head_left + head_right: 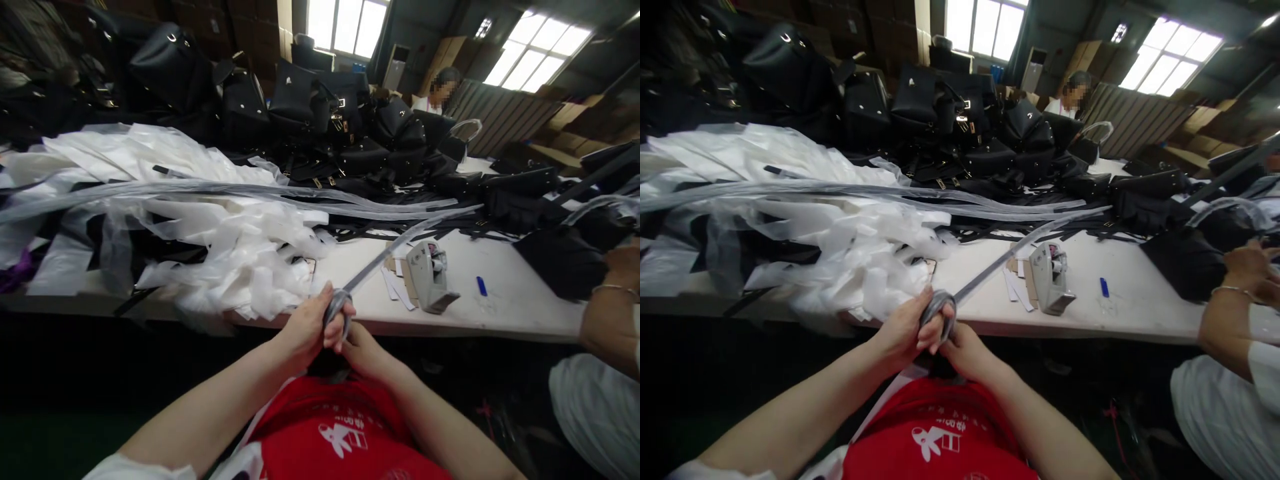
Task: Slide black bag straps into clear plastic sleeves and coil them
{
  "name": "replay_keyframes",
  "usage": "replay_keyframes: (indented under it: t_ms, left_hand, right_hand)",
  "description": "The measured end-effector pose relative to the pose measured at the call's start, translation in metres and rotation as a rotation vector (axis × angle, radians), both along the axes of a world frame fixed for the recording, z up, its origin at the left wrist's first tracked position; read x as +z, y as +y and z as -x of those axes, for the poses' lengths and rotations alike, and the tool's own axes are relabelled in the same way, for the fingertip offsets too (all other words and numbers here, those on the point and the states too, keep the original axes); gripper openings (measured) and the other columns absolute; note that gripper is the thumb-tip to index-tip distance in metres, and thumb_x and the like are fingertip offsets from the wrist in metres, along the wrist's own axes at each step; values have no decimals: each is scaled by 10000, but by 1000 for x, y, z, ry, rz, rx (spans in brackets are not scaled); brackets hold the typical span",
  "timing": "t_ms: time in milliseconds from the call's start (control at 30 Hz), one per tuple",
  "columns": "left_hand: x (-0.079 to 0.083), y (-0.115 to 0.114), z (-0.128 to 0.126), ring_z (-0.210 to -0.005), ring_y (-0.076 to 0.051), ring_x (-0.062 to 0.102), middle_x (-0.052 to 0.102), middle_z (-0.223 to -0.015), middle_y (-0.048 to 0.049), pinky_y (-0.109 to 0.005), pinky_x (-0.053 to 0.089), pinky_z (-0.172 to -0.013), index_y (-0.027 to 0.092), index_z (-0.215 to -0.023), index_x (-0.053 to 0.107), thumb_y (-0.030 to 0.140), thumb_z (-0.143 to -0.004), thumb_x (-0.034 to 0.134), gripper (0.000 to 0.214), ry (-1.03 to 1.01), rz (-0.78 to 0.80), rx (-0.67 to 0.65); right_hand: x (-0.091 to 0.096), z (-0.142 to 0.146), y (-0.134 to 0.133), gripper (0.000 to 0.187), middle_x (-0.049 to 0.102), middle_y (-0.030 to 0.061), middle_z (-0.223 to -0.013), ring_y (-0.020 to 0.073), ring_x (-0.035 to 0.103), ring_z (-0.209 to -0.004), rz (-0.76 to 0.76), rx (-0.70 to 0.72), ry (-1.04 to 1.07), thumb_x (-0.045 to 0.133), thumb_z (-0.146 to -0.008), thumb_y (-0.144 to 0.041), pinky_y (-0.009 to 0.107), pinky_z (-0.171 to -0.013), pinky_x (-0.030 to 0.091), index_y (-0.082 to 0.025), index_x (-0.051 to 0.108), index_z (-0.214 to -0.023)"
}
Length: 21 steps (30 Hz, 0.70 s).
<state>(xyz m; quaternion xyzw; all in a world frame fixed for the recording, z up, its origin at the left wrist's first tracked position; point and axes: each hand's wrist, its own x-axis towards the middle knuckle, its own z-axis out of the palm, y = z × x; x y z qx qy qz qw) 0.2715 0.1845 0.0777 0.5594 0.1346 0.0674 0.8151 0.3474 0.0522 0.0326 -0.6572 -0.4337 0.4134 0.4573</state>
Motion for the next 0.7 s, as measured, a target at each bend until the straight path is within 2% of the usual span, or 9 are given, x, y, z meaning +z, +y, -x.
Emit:
replay_keyframes:
  t_ms: [67, 133, 167, 233, 333, 367, 467, 567, 700]
  left_hand:
    - [-5, 14, -7, -468, -134, 501, 475, -550, 31, -283, 510, -538, 122, -983, 622, 635, -970, 180, 677, -106, -349, 247]
    - [-20, 27, -7, -606, -188, 583, 572, -650, -42, -342, 531, -635, 138, -921, 632, 676, -942, 207, 686, -181, -767, 378]
    - [-28, 31, -5, -613, -211, 582, 587, -650, -66, -364, 524, -628, 153, -826, 633, 746, -889, 258, 705, -213, -917, 384]
    - [-39, 30, 1, -548, -230, 543, 569, -571, -77, -373, 486, -548, 189, -647, 597, 868, -737, 382, 718, -245, -1000, 312]
    - [-39, 18, 8, -471, -199, 503, 551, -499, -60, -319, 425, -473, 200, -570, 602, 800, -774, 445, 653, -51, -854, 67]
    - [-35, 15, 9, -440, -180, 484, 530, -469, -38, -298, 409, -452, 195, -612, 643, 761, -823, 419, 644, 84, -685, -58]
    - [-14, 14, 8, -303, -116, 302, 340, -330, 43, -269, 346, -373, 209, -658, 676, 793, -836, 312, 711, 322, -237, -166]
    - [16, 24, 0, -272, -87, 212, 243, -294, 62, -269, 318, -351, 245, -601, 666, 803, -803, 348, 674, 291, -19, -100]
    - [47, 46, -14, -274, -76, 210, 262, -275, 57, -268, 306, -344, 251, -568, 664, 664, -833, 515, 513, 151, 170, 117]
  right_hand:
    - [-3, 23, 0, 504, 555, 10, -654, 110, 489, -575, 66, 87, 169, 442, -953, -584, 232, -565, 424, -134, 650, -860]
    - [6, 24, -7, 542, 510, -13, -593, 81, 426, -494, 42, 215, 318, 458, -936, -616, 210, -500, 367, -124, 678, -877]
    - [14, 16, -12, 551, 505, -16, -580, 74, 412, -470, 0, 227, 361, 465, -930, -621, 206, -484, 354, -118, 688, -893]
    - [32, -12, -21, 540, 521, -12, -571, 76, 428, -455, -41, 133, 318, 493, -919, -606, 205, -475, 358, -107, 697, -888]
    - [49, -59, -30, 387, 611, 23, -671, 126, 555, -605, 8, -136, -112, 640, -847, -504, 228, -586, 443, -122, 697, -865]
    - [50, -70, -31, 341, 648, 38, -763, 147, 587, -701, 21, -200, -277, 693, -808, -461, 243, -657, 467, -135, 698, -905]
    - [41, -83, -27, 486, 668, 34, -949, 162, 604, -842, -6, -184, -477, 771, -737, -416, 250, -768, 471, -187, 647, -1147]
    - [17, -70, -14, 561, 653, 6, -921, 154, 604, -803, -16, -178, -431, 765, -744, -426, 242, -736, 464, -211, 587, -1231]
    - [-16, -41, -1, 312, 628, -8, -854, 149, 581, -774, 33, -347, -320, 672, -837, -411, 235, -683, 445, -209, 619, -1068]
